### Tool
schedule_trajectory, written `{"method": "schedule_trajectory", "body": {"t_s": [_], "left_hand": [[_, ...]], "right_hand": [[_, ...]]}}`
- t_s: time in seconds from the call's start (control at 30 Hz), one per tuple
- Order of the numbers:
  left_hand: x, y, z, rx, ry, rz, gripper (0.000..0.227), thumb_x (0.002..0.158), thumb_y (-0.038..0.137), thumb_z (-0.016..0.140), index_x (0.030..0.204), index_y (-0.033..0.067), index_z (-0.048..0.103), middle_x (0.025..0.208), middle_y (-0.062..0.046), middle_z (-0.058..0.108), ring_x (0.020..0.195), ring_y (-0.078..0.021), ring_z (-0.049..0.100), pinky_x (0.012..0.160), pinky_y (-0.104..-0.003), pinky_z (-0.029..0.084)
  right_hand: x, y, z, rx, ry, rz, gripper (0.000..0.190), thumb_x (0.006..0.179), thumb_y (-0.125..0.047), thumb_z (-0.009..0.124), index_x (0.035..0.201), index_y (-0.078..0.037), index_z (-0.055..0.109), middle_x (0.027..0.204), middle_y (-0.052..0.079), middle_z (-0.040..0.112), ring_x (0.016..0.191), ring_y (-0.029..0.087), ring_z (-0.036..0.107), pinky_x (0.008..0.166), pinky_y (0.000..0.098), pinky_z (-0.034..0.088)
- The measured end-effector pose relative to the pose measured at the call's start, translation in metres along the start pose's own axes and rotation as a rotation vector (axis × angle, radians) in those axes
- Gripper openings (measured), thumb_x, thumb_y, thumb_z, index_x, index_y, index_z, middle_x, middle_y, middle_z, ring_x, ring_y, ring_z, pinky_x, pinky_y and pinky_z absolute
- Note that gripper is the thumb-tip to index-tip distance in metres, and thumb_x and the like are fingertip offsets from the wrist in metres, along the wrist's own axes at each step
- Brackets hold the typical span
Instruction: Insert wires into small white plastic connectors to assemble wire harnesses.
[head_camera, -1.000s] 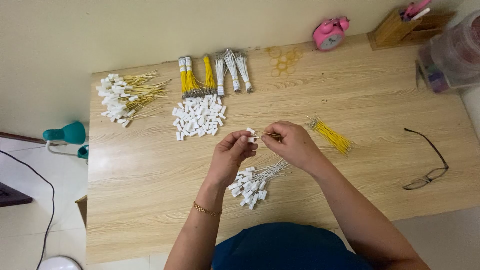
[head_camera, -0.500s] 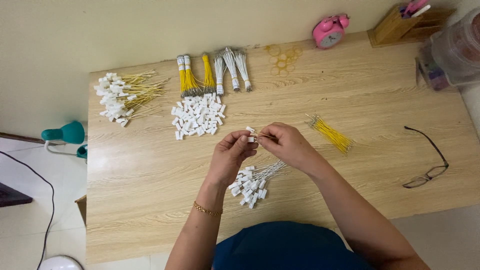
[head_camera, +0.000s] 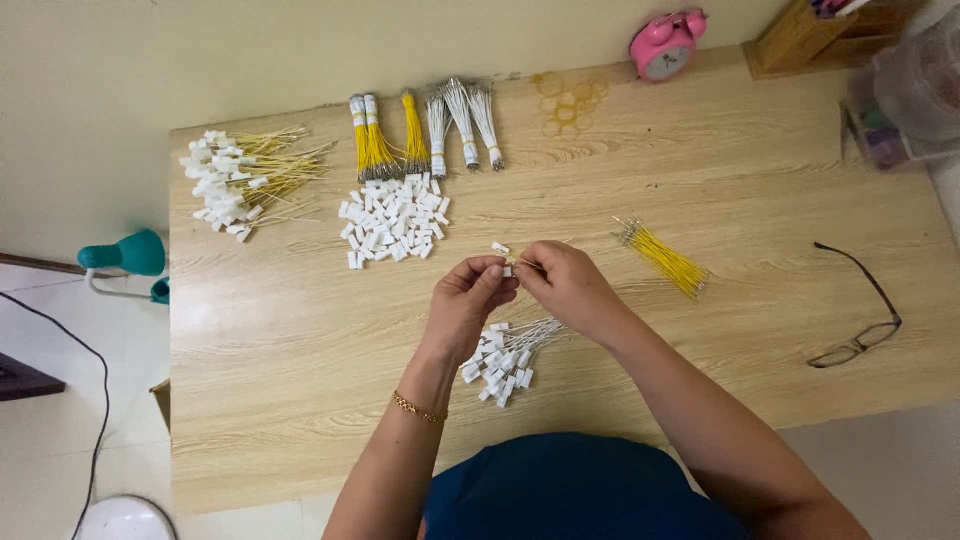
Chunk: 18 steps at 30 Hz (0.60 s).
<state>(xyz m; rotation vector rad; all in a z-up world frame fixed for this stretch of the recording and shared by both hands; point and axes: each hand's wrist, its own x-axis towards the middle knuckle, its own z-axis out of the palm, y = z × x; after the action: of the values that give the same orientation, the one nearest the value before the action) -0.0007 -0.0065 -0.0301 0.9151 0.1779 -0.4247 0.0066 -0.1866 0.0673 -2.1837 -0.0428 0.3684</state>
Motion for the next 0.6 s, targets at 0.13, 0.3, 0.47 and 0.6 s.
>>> {"method": "schedule_trajectory", "body": {"t_s": [0.13, 0.3, 0.47, 0.6], "left_hand": [[0.011, -0.017, -0.017, 0.043, 0.065, -0.021, 0.026, 0.098, 0.015, 0.067, 0.119, 0.0, 0.067, 0.103, -0.011, 0.073, 0.09, -0.0182, 0.071, 0.083, -0.033, 0.062], [-0.003, -0.042, -0.027, 1.363, 0.083, 0.225, 0.032, 0.088, 0.024, 0.079, 0.116, 0.0088, 0.072, 0.114, -0.009, 0.072, 0.096, -0.0214, 0.072, 0.084, -0.035, 0.06], [-0.001, -0.06, -0.016, 1.936, -0.044, -0.084, 0.017, 0.097, 0.023, 0.065, 0.109, 0.0141, 0.073, 0.111, -0.01, 0.068, 0.103, -0.0258, 0.066, 0.088, -0.039, 0.056], [0.008, -0.096, -0.04, 2.17, -0.049, 0.111, 0.024, 0.093, 0.017, 0.061, 0.114, 0.0117, 0.07, 0.104, -0.013, 0.068, 0.098, -0.0282, 0.065, 0.079, -0.04, 0.057]], "right_hand": [[0.023, 0.043, 0.026, 0.03, -0.006, -0.019, 0.023, 0.097, -0.025, 0.065, 0.096, -0.003, 0.069, 0.086, 0.008, 0.07, 0.075, 0.018, 0.066, 0.068, 0.0345, 0.053], [0.057, 0.118, 0.068, -0.057, 0.067, -0.164, 0.022, 0.097, -0.024, 0.064, 0.101, -0.006, 0.075, 0.095, 0.012, 0.068, 0.086, 0.023, 0.065, 0.077, 0.0391, 0.054], [0.068, 0.149, 0.08, -0.242, 0.027, -0.177, 0.026, 0.1, -0.027, 0.064, 0.099, -0.004, 0.076, 0.096, 0.014, 0.072, 0.095, 0.027, 0.066, 0.086, 0.0395, 0.054], [0.056, 0.129, 0.057, -0.13, 0.034, -0.041, 0.03, 0.1, -0.031, 0.063, 0.112, -0.007, 0.075, 0.104, 0.014, 0.073, 0.096, 0.026, 0.069, 0.085, 0.0382, 0.055]]}}
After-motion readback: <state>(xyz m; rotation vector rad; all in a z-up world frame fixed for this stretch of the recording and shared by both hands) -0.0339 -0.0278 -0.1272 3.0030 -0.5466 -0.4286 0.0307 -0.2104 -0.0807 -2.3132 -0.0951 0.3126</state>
